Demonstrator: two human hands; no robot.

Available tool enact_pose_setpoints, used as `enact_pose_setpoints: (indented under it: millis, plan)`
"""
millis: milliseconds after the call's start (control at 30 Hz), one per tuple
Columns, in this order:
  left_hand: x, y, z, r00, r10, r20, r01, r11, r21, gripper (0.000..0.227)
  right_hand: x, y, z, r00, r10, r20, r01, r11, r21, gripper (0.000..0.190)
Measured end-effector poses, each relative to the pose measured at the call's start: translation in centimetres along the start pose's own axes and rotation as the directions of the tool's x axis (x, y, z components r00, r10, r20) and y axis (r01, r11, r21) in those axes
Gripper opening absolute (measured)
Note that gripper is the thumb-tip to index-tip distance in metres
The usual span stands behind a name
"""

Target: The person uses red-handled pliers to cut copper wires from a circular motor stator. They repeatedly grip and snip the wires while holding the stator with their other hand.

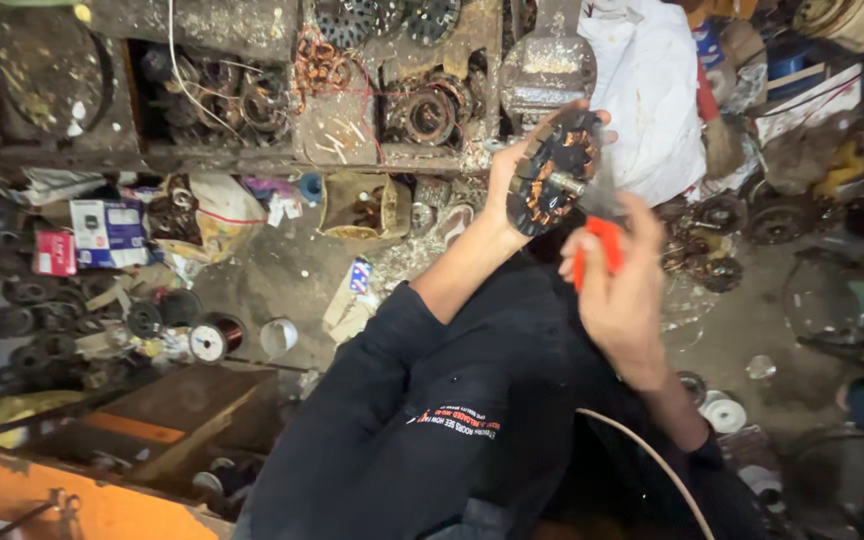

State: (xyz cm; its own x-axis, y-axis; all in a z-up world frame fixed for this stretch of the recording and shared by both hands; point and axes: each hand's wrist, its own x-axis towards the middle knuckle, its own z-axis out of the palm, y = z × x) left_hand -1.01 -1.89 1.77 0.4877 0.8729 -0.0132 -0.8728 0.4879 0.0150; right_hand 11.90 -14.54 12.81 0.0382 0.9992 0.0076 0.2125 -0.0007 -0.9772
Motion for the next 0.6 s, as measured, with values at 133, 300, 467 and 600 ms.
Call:
enact_pose_setpoints:
  millis: [133, 300, 467, 600]
  plan:
    - [-0.6, -0.2, 0.4, 0.994, 0.068, -0.090, -0.055, 0.988, 0.145, 0.047, -0.3, 0.9, 2.3, 0.901, -0.330, -0.281, 0.379, 0.914, 0.143, 0.056]
    - [-0.4, -0.4, 0.8, 0.999, -0.041, -0.021, 0.040, 0.999, -0.036, 0.049, -1.0, -0.5, 1.8, 1.000, -0.025, -0.001, 0.024, 0.982, -0.188, 0.069]
    - [-0.9, -0.5, 1.1, 0.996, -0.002, -0.088, 0.012, 0.994, 0.107, 0.047, -1.3, -1.2, 2.3, 0.795, 0.483, -0.366, -0.087, 0.689, 0.720, 0.068]
    - [-0.9, -0.7, 1.3, 0.998, -0.069, 0.003, 0.069, 0.998, 0.004, 0.046, -1.2, -0.3, 1.9, 0.988, -0.155, 0.006, 0.149, 0.934, -0.325, 0.061]
